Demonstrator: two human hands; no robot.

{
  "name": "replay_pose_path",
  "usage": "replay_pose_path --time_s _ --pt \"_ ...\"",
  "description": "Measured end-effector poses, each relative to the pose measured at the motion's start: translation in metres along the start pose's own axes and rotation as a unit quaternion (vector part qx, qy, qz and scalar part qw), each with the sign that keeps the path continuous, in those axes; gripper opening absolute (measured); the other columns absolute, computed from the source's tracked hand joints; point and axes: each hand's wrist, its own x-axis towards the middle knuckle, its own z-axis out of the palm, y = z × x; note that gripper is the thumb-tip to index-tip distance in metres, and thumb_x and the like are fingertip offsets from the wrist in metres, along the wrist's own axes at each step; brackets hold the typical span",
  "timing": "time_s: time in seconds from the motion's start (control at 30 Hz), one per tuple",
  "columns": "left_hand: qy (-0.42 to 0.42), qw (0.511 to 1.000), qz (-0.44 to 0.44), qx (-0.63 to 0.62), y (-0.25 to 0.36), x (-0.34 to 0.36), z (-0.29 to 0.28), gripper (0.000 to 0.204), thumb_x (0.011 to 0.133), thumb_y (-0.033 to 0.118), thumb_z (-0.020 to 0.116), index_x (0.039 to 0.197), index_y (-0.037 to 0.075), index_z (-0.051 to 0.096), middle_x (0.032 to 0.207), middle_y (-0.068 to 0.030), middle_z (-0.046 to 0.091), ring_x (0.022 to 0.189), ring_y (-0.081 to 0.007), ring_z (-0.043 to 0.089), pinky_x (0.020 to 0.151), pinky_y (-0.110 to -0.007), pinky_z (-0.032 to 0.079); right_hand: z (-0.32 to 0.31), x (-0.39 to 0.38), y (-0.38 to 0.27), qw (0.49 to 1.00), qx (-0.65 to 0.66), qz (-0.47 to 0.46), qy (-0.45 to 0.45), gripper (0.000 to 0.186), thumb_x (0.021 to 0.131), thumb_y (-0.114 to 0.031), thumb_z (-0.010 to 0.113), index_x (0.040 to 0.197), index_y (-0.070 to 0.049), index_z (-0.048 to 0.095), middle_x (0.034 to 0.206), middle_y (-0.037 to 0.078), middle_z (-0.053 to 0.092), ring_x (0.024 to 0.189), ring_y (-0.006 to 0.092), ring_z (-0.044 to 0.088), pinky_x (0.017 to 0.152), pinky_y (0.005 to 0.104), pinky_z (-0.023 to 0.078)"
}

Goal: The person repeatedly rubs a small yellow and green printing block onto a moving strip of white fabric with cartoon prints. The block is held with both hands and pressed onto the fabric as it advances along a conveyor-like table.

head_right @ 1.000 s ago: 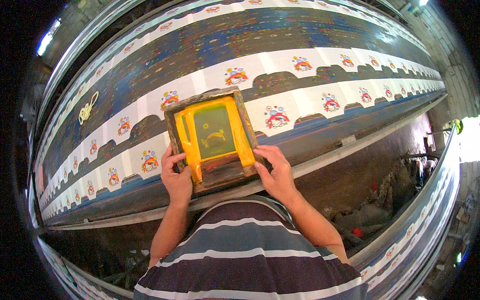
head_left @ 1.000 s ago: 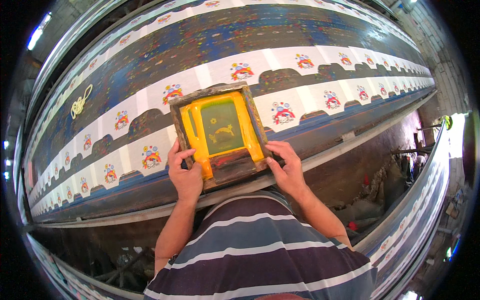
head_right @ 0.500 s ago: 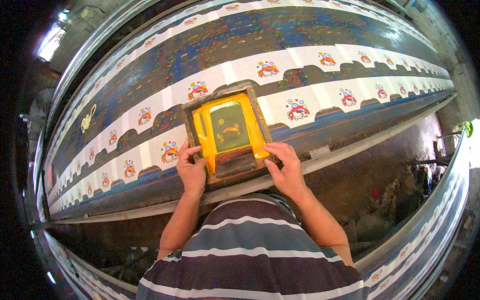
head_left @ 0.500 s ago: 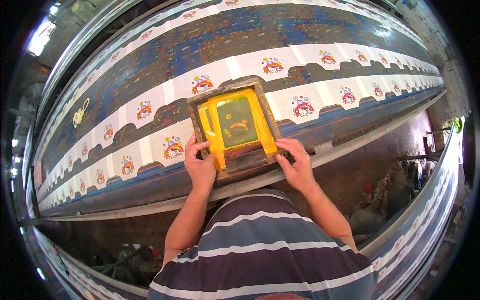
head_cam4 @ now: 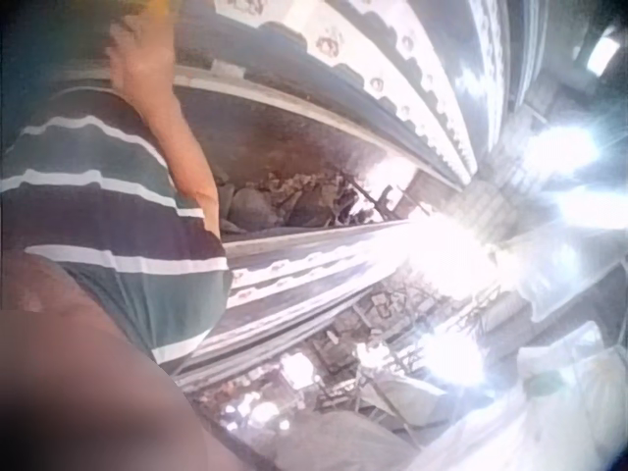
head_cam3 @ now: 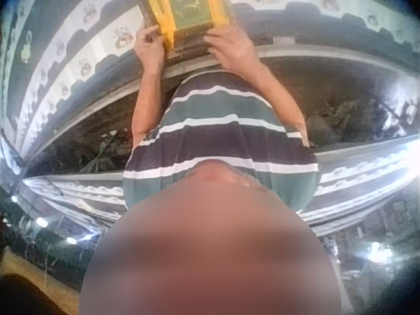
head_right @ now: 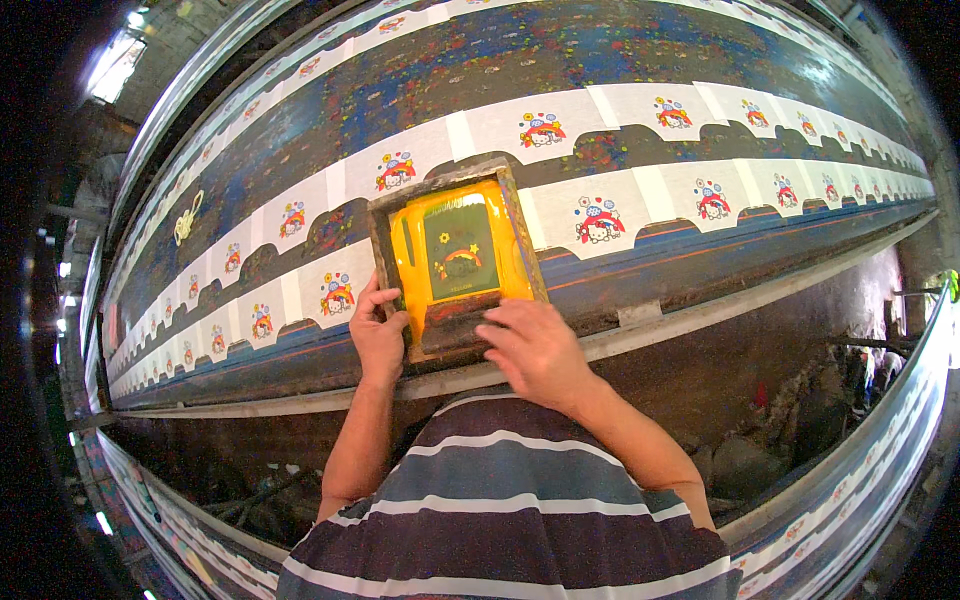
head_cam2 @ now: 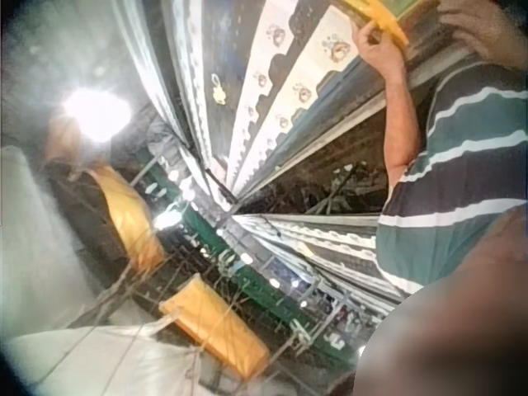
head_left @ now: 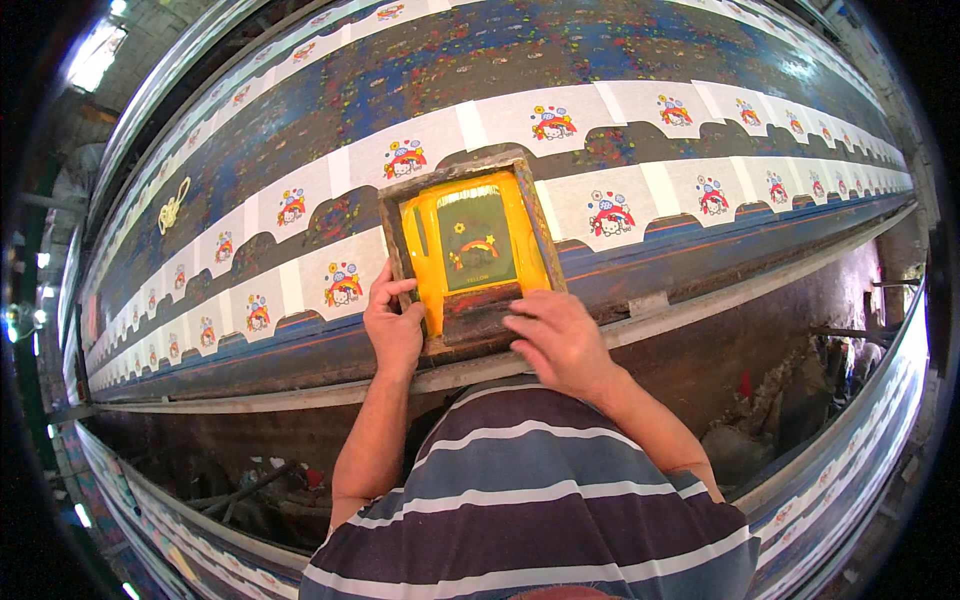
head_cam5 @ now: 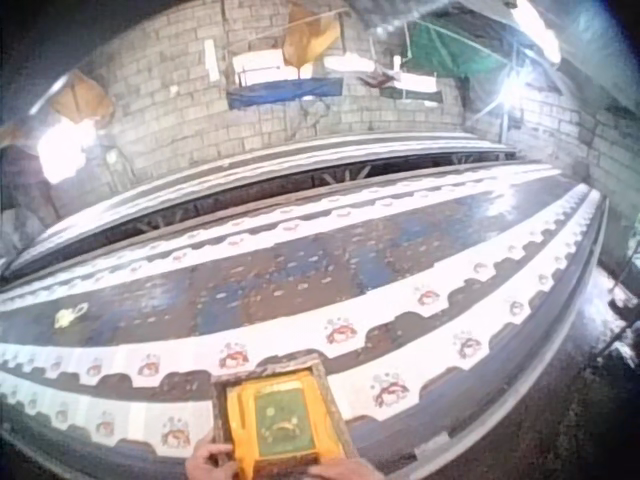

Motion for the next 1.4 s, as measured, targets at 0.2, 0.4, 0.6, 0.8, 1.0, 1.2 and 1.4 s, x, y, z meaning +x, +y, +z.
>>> replay_pose_path --time_s 0.2,0.4,0.6,0.8,1.0,1.2,1.4 --pt "0.008 0.999 0.023 0.036 -0.004 -0.002 -0.001 0.038 0.089 -0.015 0.073 0.122 0.003 0.08 0.174 -0.0261 0.056 0.159 -0.0336 0.058 0.127 -0.041 0.049 0.019 0.041 -0.003 0.985 -0.09 -0.079 -0.128 0.045 0.09 -0.016 0.079 0.133 -0.006 0.077 0.13 0.014 0.074 0.124 0.0384 0.072 0.109 0.0521 0.057" --pt "0.025 0.998 -0.031 -0.057 -0.011 0.001 -0.002 0.031 0.099 -0.01 0.071 0.127 0.002 0.08 0.17 -0.0256 0.059 0.151 -0.0289 0.065 0.12 -0.039 0.054 -0.002 0.098 0.018 0.976 -0.055 -0.059 -0.204 0.044 0.086 -0.003 0.074 0.13 -0.004 0.075 0.116 0.019 0.077 0.113 0.0419 0.074 0.101 0.0528 0.058" --pt "0.024 0.994 -0.05 -0.092 -0.001 0.007 -0.001 0.037 0.098 -0.012 0.072 0.131 0.002 0.078 0.166 -0.0219 0.063 0.143 -0.0264 0.069 0.113 -0.038 0.059 0.023 0.165 0.053 0.983 -0.095 -0.079 -0.137 0.048 0.089 0.004 0.076 0.135 -0.005 0.073 0.123 0.019 0.078 0.12 0.0435 0.072 0.106 0.0546 0.057" --pt "0.012 0.999 -0.04 -0.032 0.009 0.011 -0.006 0.043 0.094 -0.013 0.073 0.132 0.006 0.078 0.159 -0.0187 0.066 0.141 -0.0283 0.069 0.112 -0.038 0.059 0.054 0.202 0.077 0.985 -0.094 -0.088 -0.118 0.048 0.087 0.007 0.079 0.134 -0.005 0.074 0.126 0.017 0.079 0.122 0.0427 0.073 0.108 0.0544 0.057" --pt "0.006 0.998 -0.052 -0.02 0.017 0.012 -0.007 0.044 0.093 -0.013 0.074 0.132 0.007 0.078 0.158 -0.0174 0.066 0.141 -0.0275 0.068 0.111 -0.038 0.058 0.034 0.209 0.087 0.955 -0.023 -0.129 -0.265 0.04 0.082 0.003 0.082 0.121 -0.007 0.081 0.123 0.013 0.082 0.124 0.0378 0.074 0.108 0.0506 0.056" --pt "-0.011 0.999 -0.052 0.007 0.02 0.013 -0.012 0.043 0.093 -0.013 0.076 0.131 0.007 0.078 0.159 -0.0167 0.065 0.139 -0.0264 0.068 0.11 -0.037 0.058 0.001 0.16 0.081 0.952 -0.022 -0.124 -0.279 0.044 0.078 0.001 0.081 0.121 -0.008 0.081 0.126 0.012 0.082 0.124 0.0356 0.075 0.106 0.0496 0.057" --pt "-0.015 0.997 -0.074 -0.011 0.015 0.014 -0.013 0.042 0.094 -0.012 0.077 0.131 0.007 0.078 0.161 -0.0165 0.064 0.14 -0.0254 0.068 0.112 -0.036 0.057 -0.005 0.084 0.028 0.973 -0.065 -0.07 -0.212 0.043 0.083 -0.005 0.079 0.127 -0.006 0.08 0.129 0.012 0.079 0.123 0.0346 0.075 0.105 0.0509 0.057"
